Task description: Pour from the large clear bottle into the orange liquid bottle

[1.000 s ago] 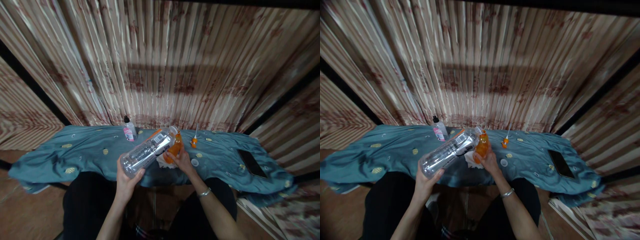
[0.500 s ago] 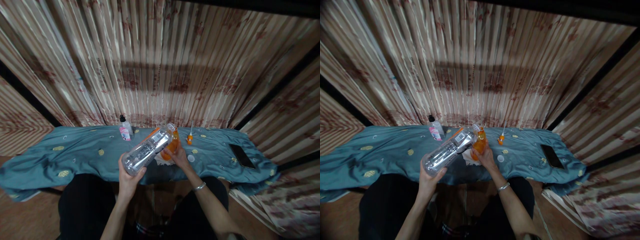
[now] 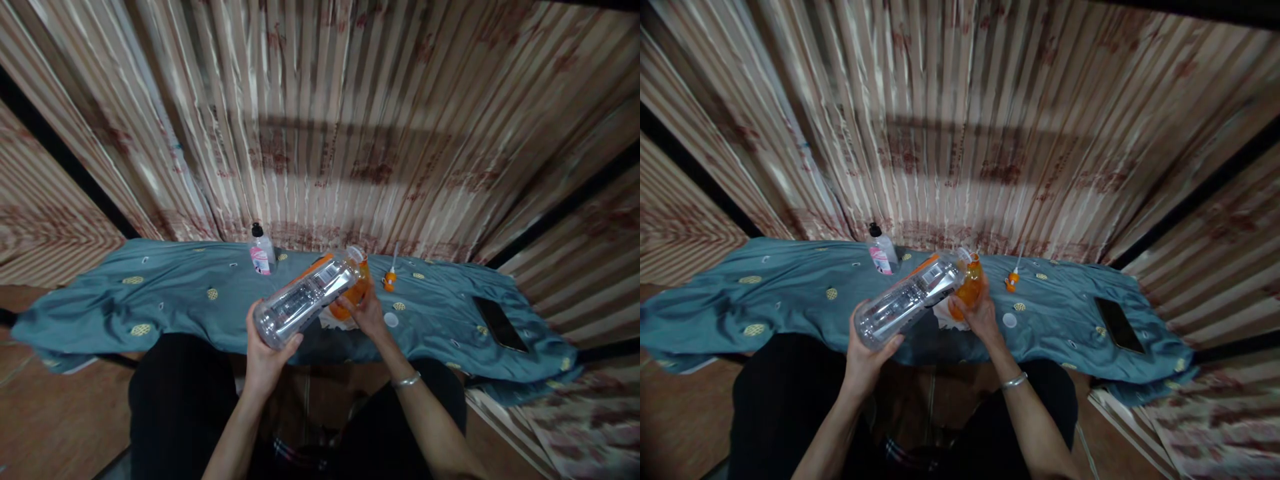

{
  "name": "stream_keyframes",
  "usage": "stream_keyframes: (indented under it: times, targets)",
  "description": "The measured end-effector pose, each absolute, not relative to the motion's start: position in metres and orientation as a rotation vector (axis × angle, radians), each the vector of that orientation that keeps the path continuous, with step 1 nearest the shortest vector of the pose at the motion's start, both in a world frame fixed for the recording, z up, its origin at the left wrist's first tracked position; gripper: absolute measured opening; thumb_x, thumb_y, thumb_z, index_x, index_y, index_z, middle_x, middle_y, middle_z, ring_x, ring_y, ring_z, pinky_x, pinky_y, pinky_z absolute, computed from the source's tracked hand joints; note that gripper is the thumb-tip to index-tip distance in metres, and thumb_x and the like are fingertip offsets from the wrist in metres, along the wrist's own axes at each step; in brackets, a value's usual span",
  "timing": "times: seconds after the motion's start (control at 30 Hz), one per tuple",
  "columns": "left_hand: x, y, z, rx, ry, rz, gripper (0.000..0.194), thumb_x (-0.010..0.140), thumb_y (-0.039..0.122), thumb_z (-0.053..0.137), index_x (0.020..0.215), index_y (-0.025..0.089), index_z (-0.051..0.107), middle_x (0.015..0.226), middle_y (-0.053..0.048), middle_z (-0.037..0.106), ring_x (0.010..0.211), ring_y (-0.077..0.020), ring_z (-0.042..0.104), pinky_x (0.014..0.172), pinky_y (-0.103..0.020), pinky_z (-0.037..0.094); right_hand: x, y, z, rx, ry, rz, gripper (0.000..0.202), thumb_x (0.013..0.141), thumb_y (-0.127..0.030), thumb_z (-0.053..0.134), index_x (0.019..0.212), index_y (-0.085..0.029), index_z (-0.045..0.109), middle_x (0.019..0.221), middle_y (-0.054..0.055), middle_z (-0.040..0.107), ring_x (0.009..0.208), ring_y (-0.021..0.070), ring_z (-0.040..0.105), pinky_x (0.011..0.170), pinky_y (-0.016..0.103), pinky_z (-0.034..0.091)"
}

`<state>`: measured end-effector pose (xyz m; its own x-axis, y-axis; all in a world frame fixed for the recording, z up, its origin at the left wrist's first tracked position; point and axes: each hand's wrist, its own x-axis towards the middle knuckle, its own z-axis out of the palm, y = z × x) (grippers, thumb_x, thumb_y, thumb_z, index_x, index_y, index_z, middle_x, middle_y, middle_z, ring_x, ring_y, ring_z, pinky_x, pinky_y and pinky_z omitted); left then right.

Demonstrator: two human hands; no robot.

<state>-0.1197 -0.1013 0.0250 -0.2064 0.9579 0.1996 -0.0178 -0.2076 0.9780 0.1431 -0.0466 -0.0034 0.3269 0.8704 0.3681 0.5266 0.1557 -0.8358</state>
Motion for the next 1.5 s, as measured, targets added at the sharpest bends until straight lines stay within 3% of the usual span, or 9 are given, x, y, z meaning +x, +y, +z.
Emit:
stream_keyframes:
  times: [0.1, 0.2, 0.3, 0.43, 0.8, 1.07, 1.37, 1.5]
  targets:
    - [-0.116, -0.106, 0.024, 1.207, 1.180, 1.527, 0.108, 0.061, 0.048, 0.098, 0.149, 0.026, 0.039, 0.141, -0.015, 0.063, 0.120, -0.0298, 0.072, 0.108, -0.046, 0.056, 0.145, -0.047, -0.002, -1.489, -1.336, 0.402, 0.103, 0.077, -0.072, 0.077, 0.155, -0.014, 0.044, 0.130, 0.021, 0.076, 0.111, 0.0405, 0.078, 0.092, 0.056, 0.064]
    - [-0.109, -0.111, 0.026, 1.186, 1.165, 1.595, 0.112, 0.063, 0.051, 0.097, 0.155, 0.027, 0.037, 0.143, -0.014, 0.062, 0.124, -0.0297, 0.071, 0.113, -0.047, 0.053, 0.146, -0.046, 0.001, -1.450, -1.366, 0.380, 0.102, 0.077, -0.072, 0.076, 0.155, -0.014, 0.043, 0.136, 0.023, 0.073, 0.118, 0.0415, 0.075, 0.099, 0.059, 0.062]
    - [-0.105, -0.113, 0.028, 1.173, 1.164, 1.627, 0.117, 0.060, 0.053, 0.098, 0.157, 0.027, 0.036, 0.144, -0.014, 0.061, 0.128, -0.0308, 0.069, 0.117, -0.049, 0.049, 0.149, -0.045, 0.008, -1.409, -1.412, 0.345, 0.098, 0.078, -0.070, 0.076, 0.154, -0.017, 0.044, 0.144, 0.022, 0.068, 0.128, 0.0410, 0.070, 0.106, 0.060, 0.059]
    - [-0.104, -0.113, 0.029, 1.157, 1.138, 1.587, 0.124, 0.052, 0.051, 0.101, 0.156, 0.027, 0.036, 0.144, -0.015, 0.062, 0.130, -0.0337, 0.068, 0.117, -0.051, 0.050, 0.155, -0.040, 0.016, -1.423, -1.419, 0.335, 0.099, 0.077, -0.071, 0.077, 0.153, -0.018, 0.045, 0.141, 0.021, 0.070, 0.129, 0.0418, 0.069, 0.105, 0.060, 0.059]
    - [-0.105, -0.112, 0.039, 1.135, 1.233, 1.574, 0.117, 0.055, 0.051, 0.098, 0.152, 0.025, 0.038, 0.129, -0.011, 0.067, 0.110, -0.0269, 0.073, 0.101, -0.043, 0.058, 0.154, -0.036, 0.016, -1.434, -1.449, 0.344, 0.096, 0.079, -0.067, 0.075, 0.154, -0.018, 0.042, 0.143, 0.021, 0.069, 0.129, 0.0411, 0.069, 0.105, 0.058, 0.059]
    - [-0.112, -0.112, 0.054, 1.196, 1.328, 1.569, 0.115, 0.054, 0.053, 0.097, 0.151, 0.024, 0.042, 0.126, -0.011, 0.067, 0.109, -0.0275, 0.072, 0.102, -0.045, 0.057, 0.150, -0.040, 0.018, -1.453, -1.446, 0.326, 0.096, 0.081, -0.068, 0.070, 0.155, -0.012, 0.042, 0.136, 0.025, 0.072, 0.123, 0.0431, 0.073, 0.099, 0.057, 0.061]
    - [-0.114, -0.121, 0.057, 1.213, 1.351, 1.566, 0.117, 0.061, 0.055, 0.095, 0.159, 0.025, 0.037, 0.124, -0.010, 0.068, 0.108, -0.0278, 0.073, 0.104, -0.047, 0.056, 0.149, -0.042, 0.015, -1.428, -1.450, 0.316, 0.095, 0.080, -0.070, 0.074, 0.152, -0.015, 0.045, 0.141, 0.024, 0.070, 0.122, 0.0414, 0.073, 0.102, 0.056, 0.060]
    - [-0.115, -0.120, 0.055, 1.200, 1.342, 1.573, 0.122, 0.055, 0.056, 0.097, 0.157, 0.025, 0.040, 0.126, -0.011, 0.067, 0.112, -0.0308, 0.073, 0.105, -0.048, 0.057, 0.150, -0.042, 0.014, -1.446, -1.441, 0.320, 0.097, 0.079, -0.069, 0.076, 0.153, -0.015, 0.045, 0.141, 0.023, 0.070, 0.121, 0.0413, 0.074, 0.101, 0.056, 0.061]
